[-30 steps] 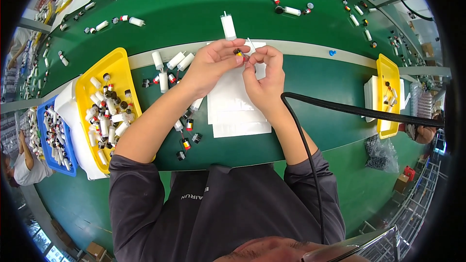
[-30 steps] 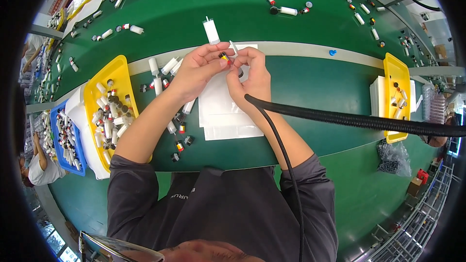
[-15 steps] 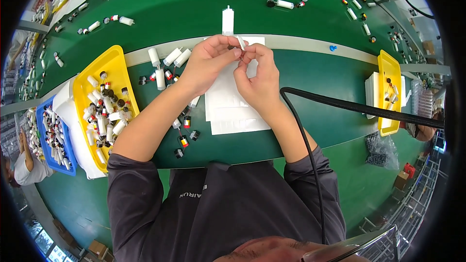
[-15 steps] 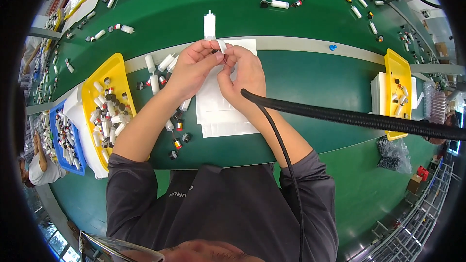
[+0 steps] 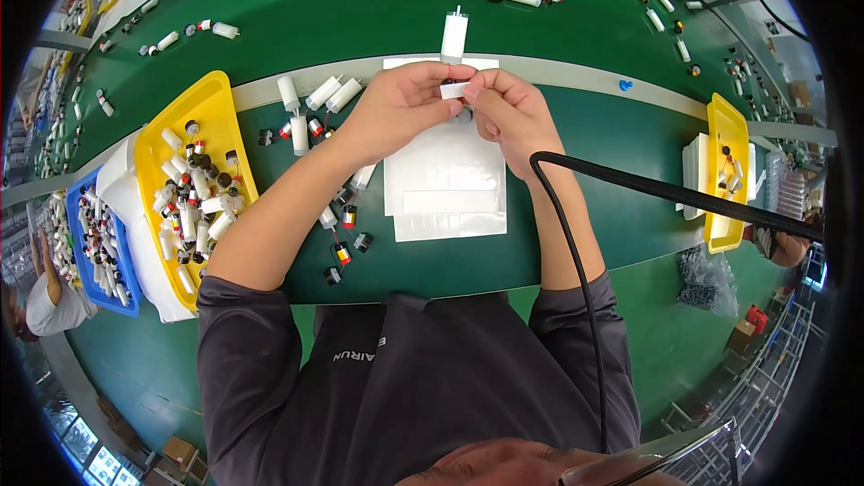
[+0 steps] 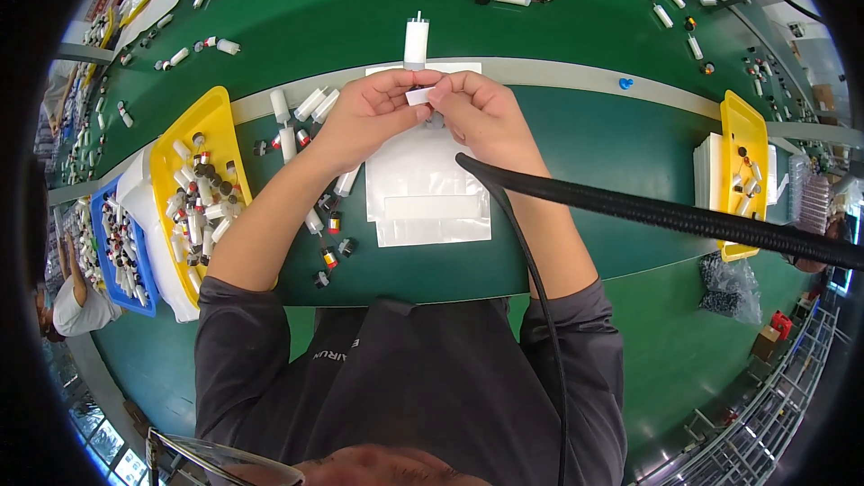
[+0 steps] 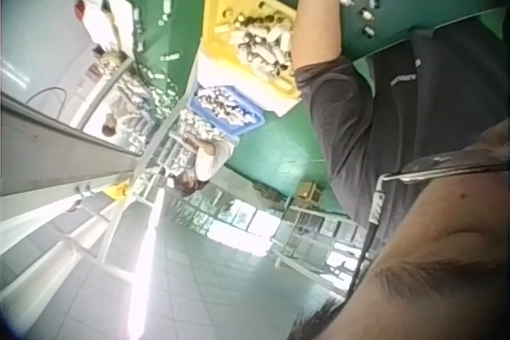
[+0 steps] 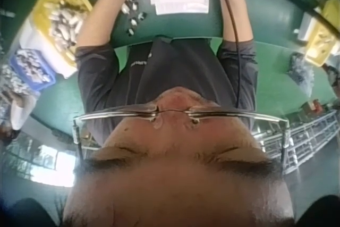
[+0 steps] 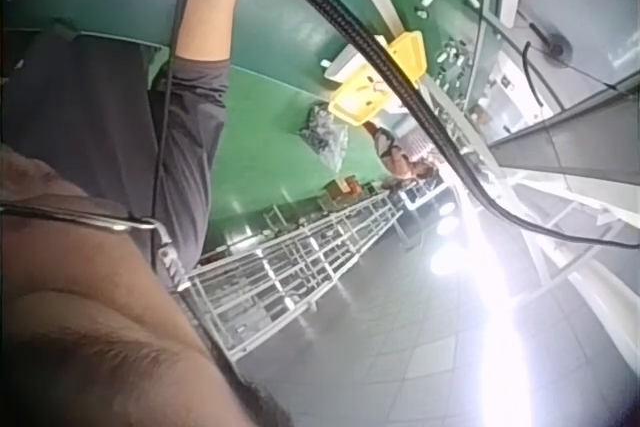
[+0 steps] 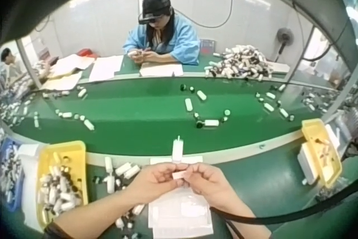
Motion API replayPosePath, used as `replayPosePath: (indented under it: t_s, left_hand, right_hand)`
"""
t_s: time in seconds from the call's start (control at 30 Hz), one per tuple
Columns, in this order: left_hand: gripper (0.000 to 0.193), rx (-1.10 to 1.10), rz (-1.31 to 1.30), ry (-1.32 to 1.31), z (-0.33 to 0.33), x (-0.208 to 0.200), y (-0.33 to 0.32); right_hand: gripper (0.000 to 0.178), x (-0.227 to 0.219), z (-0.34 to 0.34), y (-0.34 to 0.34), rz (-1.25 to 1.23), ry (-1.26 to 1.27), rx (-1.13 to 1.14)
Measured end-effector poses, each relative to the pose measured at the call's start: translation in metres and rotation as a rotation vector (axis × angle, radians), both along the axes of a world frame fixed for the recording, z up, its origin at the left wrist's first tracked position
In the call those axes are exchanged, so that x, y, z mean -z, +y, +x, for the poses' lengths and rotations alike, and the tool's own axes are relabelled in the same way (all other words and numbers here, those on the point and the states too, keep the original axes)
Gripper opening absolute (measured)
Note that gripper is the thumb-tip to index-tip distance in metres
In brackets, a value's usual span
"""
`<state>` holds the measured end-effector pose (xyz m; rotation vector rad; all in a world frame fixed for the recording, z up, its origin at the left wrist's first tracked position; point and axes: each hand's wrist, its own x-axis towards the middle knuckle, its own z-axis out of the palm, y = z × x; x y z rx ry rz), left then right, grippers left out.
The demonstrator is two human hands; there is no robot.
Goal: The person assembles small parts into plastic housings by picking them from bins with a vacuum pickup tool and inserting them into the housings.
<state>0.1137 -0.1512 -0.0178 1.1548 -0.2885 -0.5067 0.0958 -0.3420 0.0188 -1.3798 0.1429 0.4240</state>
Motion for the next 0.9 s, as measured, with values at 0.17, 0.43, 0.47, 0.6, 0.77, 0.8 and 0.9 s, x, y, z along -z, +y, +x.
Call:
replayPosePath:
  t_s: [0.17,0.43,0.47,0.6,0.77,0.8,0.9]
  left_hand:
    - [0.040,-0.001,0.034,-0.007,-0.001,0.001,-0.004]
    - [0.037,0.010,0.102,-0.026,0.000,0.004,-0.002]
    - [0.036,-0.008,0.072,-0.043,0.001,0.002,-0.003]
    - [0.034,-0.030,0.051,-0.046,-0.002,0.004,-0.004]
    - [0.036,0.088,0.061,-0.062,0.000,0.005,0.006]
    - [0.035,0.070,0.008,-0.097,0.002,0.005,0.004]
    - [0.034,-0.021,0.043,-0.099,0.013,-0.007,0.005]
  right_hand:
    - [0.008,0.003,-0.002,0.004,-0.130,-0.048,0.049]
    - [0.013,0.021,-0.012,0.015,-0.218,-0.232,0.186]
    - [0.017,0.024,-0.014,0.017,-0.227,-0.324,0.274]
    - [0.021,0.020,-0.007,0.009,0.086,-0.062,0.236]
    - [0.008,0.011,0.010,-0.008,0.330,0.175,0.039]
    - [0.009,0.013,0.011,-0.010,0.335,0.147,0.092]
    - [0.012,0.011,-0.009,-0.003,-0.400,-0.439,0.228]
